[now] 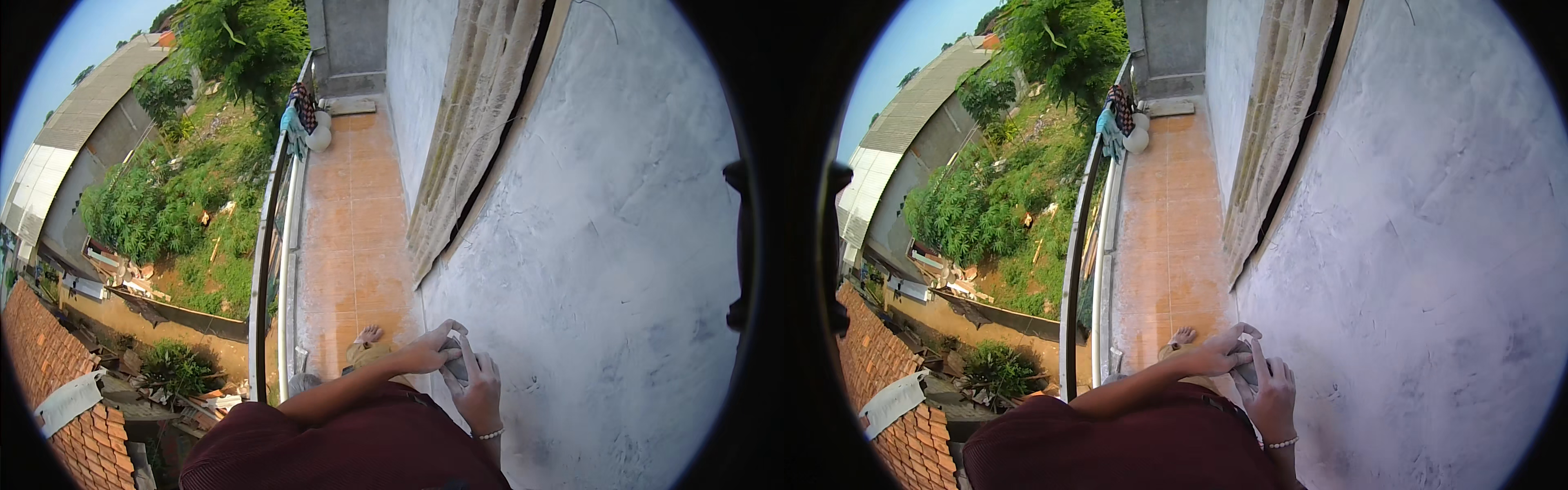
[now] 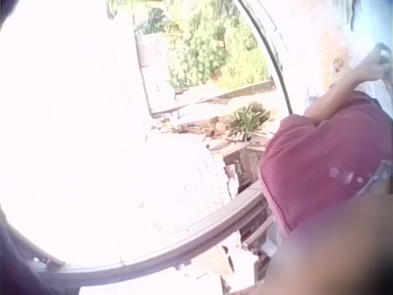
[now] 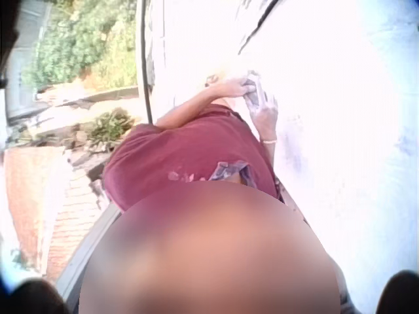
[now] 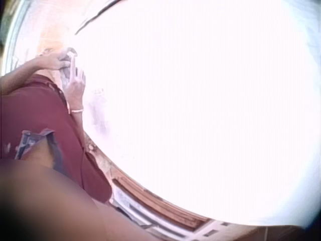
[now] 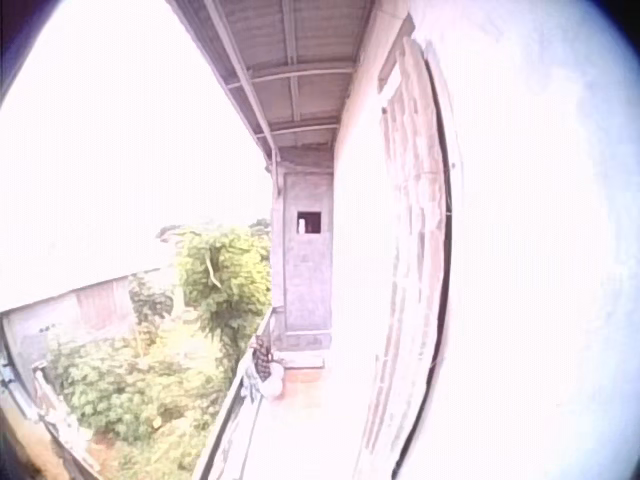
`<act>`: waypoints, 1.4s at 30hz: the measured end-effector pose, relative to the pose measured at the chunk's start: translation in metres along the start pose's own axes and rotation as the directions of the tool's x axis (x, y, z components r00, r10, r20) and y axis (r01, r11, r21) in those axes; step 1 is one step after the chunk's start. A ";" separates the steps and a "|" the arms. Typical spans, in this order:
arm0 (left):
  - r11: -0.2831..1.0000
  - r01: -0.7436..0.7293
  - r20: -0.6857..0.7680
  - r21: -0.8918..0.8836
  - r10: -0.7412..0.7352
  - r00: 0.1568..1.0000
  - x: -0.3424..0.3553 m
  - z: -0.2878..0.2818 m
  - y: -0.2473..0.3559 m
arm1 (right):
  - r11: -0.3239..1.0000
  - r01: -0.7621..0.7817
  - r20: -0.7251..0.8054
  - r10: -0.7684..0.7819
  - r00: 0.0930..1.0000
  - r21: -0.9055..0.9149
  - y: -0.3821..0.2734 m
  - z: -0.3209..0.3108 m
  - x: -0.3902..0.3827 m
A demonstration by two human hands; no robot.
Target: The person smooths a large white wall surface using a sanding block held in the right hand while supporting with the left hand. The person moves the sanding block across different sections of the wall, including near a window frame and along the wall edge.
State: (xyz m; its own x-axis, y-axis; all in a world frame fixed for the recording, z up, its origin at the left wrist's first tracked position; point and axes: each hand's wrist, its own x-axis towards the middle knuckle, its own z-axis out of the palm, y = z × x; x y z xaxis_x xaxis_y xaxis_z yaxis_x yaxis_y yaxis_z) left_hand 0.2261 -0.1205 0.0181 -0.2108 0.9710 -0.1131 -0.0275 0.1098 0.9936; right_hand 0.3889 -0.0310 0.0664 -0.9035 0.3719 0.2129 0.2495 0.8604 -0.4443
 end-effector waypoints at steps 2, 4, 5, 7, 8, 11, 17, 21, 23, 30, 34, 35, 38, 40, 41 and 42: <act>0.992 0.041 0.100 -0.122 -0.028 0.995 0.018 -0.004 0.011 | 0.991 -0.130 -0.084 0.127 0.988 -0.033 -0.005 -0.005 0.000; 0.994 0.083 0.200 -0.077 -0.066 0.977 0.037 -0.006 0.027 | 0.962 -0.271 -0.174 0.264 0.949 -0.018 -0.011 -0.011 -0.003; 0.992 0.088 0.251 -0.089 -0.063 0.966 0.046 -0.007 0.037 | 0.939 -0.344 -0.225 0.336 0.915 0.003 -0.015 -0.015 -0.005; 0.998 -0.039 0.248 -0.058 0.053 0.967 0.065 -0.008 0.060 | 0.892 -0.452 -0.393 0.419 0.819 0.008 -0.023 -0.023 -0.011; 0.989 -0.124 0.244 -0.080 0.140 0.959 0.075 -0.009 0.072 | 0.873 -0.487 -0.505 0.414 0.757 -0.014 -0.027 -0.027 -0.013; 0.709 -0.653 0.213 0.266 0.617 0.758 0.105 -0.015 0.112 | 0.772 -0.634 -0.781 0.362 0.509 -0.055 -0.040 -0.046 -0.022; -0.111 -0.831 0.305 0.545 0.950 0.073 0.178 -0.001 0.176 | 0.439 -0.894 -0.994 0.024 0.108 -0.087 -0.055 -0.090 -0.032; -0.244 -0.754 0.329 0.610 0.943 -0.039 0.231 0.010 0.178 | 0.315 -0.939 -0.987 -0.126 0.104 -0.139 -0.062 -0.114 -0.027; -0.316 -0.679 0.360 0.663 0.930 -0.081 0.245 0.009 0.164 | 0.266 -0.954 -0.974 -0.207 0.086 -0.141 -0.062 -0.132 -0.016; -0.278 -0.724 0.416 0.631 0.909 0.012 0.252 -0.013 0.133 | 0.324 -0.938 -0.958 -0.286 0.029 -0.125 -0.006 -0.161 0.070; -0.272 -0.725 0.415 0.632 0.909 0.021 0.258 -0.041 0.171 | 0.328 -0.904 -0.939 -0.293 0.180 -0.275 0.007 -0.126 0.081; -0.270 -0.718 0.411 0.641 0.911 0.024 0.259 -0.048 0.183 | 0.316 -0.907 -0.938 -0.292 0.187 -0.280 0.006 -0.125 0.078; -0.285 -0.698 0.404 0.657 0.915 0.006 0.261 -0.058 0.223 | 0.365 -0.922 -0.931 -0.364 -0.016 -0.127 0.001 -0.150 0.070; -0.310 -0.686 0.400 0.659 0.916 -0.030 0.260 -0.053 0.244 | 0.405 -0.912 -0.924 -0.369 -0.099 -0.065 -0.001 -0.170 0.082; -0.318 -0.677 0.390 0.664 0.919 -0.050 0.260 -0.048 0.252 | 0.400 -0.915 -0.948 -0.309 -0.079 -0.054 -0.002 -0.175 0.093; -0.325 -0.669 0.379 0.669 0.923 -0.069 0.259 -0.042 0.258 | 0.380 -0.925 -0.975 -0.209 -0.069 -0.016 -0.001 -0.177 0.103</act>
State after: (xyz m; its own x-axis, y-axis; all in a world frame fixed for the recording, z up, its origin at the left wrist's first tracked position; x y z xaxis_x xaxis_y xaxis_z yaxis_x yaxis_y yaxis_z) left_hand 0.1235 0.1499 0.2447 0.3600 0.1145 0.9259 0.8033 -0.5428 -0.2452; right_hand 0.3574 0.0682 0.2430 0.3498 0.1342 0.9272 0.9361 -0.0116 -0.3515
